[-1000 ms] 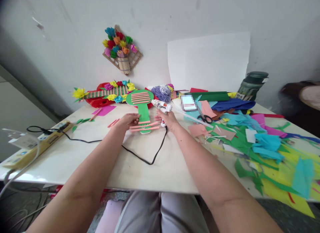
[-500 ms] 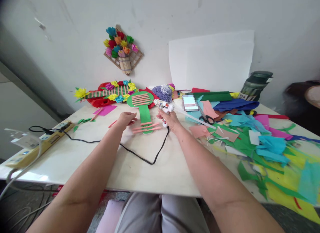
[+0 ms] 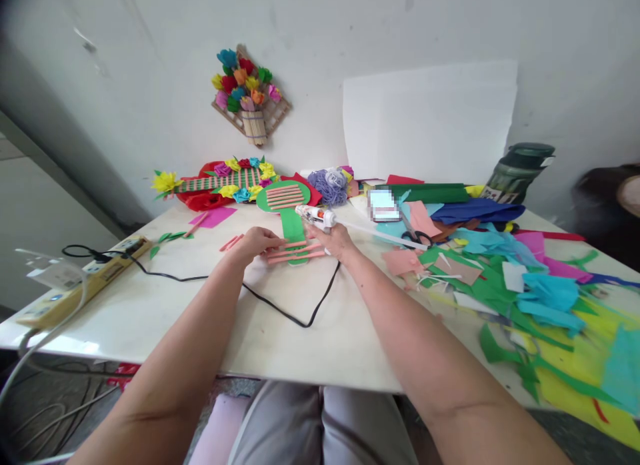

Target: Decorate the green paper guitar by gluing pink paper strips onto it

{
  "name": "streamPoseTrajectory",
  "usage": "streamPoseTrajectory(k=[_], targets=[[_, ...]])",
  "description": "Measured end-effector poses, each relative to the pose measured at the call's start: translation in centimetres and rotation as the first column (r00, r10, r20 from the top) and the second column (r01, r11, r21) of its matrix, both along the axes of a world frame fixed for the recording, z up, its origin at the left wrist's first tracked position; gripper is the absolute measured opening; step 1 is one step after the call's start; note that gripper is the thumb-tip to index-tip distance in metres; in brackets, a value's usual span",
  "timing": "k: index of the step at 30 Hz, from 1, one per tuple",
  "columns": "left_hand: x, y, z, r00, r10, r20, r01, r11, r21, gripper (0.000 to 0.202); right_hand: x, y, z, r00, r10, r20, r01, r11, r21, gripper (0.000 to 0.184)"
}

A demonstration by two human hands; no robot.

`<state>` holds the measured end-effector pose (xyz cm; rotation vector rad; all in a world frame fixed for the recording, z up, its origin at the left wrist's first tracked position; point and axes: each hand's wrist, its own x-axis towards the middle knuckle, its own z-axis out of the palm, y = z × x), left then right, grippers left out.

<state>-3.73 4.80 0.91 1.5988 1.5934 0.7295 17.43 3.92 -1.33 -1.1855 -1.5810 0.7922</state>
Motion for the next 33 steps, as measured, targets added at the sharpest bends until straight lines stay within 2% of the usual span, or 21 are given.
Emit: streamPoseTrajectory(k=[3,8,15,19,22,24,27,29,33], targets=[[-0.1,0.2,0.0,0.999,-0.017,-0.031,0.017,1.000,-0.001,0.028,-0.1,0.1,-0.1,0.997,-0.031,0.068,0.028,0.999,0.038,0.037],[0.1,-0.1,0.2,0.999,0.003,-0.047,-0.004,1.000,-0.014,0.023,-0.3,-0.1,-0.1,0.993,0.003,0.117,-0.009,0.999,0.051,0.035],[0.4,-0.3,0.1,0.998,0.006,-0.056,-0.005,1.000,0.007,0.021,-0.7,0.0,-0.3,0.999,-0.003,0.039,0.003,1.000,0.003,0.034],[-0.2,-0.6,0.8,0.999,-0.005,-0.035,0.007,0.999,0.046,0.026,-0.6,-0.2,-0.1,1.000,-0.011,-0.018,0.011,1.000,-0.014,0.034],[-1.9,-0.6,1.5,0.993,0.114,0.020,-0.116,0.982,0.147,0.032,-0.4,-0.5,0.4,0.999,-0.012,-0.046,0.011,1.000,-0.023,0.037],[-3.6,-0.2,1.7,0.970,0.236,0.056,-0.242,0.946,0.217,0.032,-0.2,-0.8,0.7,0.997,-0.015,-0.078,0.013,1.000,-0.022,0.039],[-6.3,0.5,1.5,0.933,0.358,0.023,-0.350,0.895,0.275,0.030,0.1,-0.9,0.9,0.992,-0.054,-0.110,0.051,0.998,-0.038,0.043],[-7.8,0.8,1.3,0.908,0.417,-0.030,-0.390,0.872,0.297,0.029,0.2,-0.8,0.8,0.991,-0.076,-0.109,0.072,0.997,-0.042,0.045],[-9.5,0.6,1.3,0.834,0.499,-0.235,-0.428,0.854,0.295,0.029,0.5,-0.3,0.5,0.991,-0.105,-0.077,0.104,0.994,-0.014,0.046]])
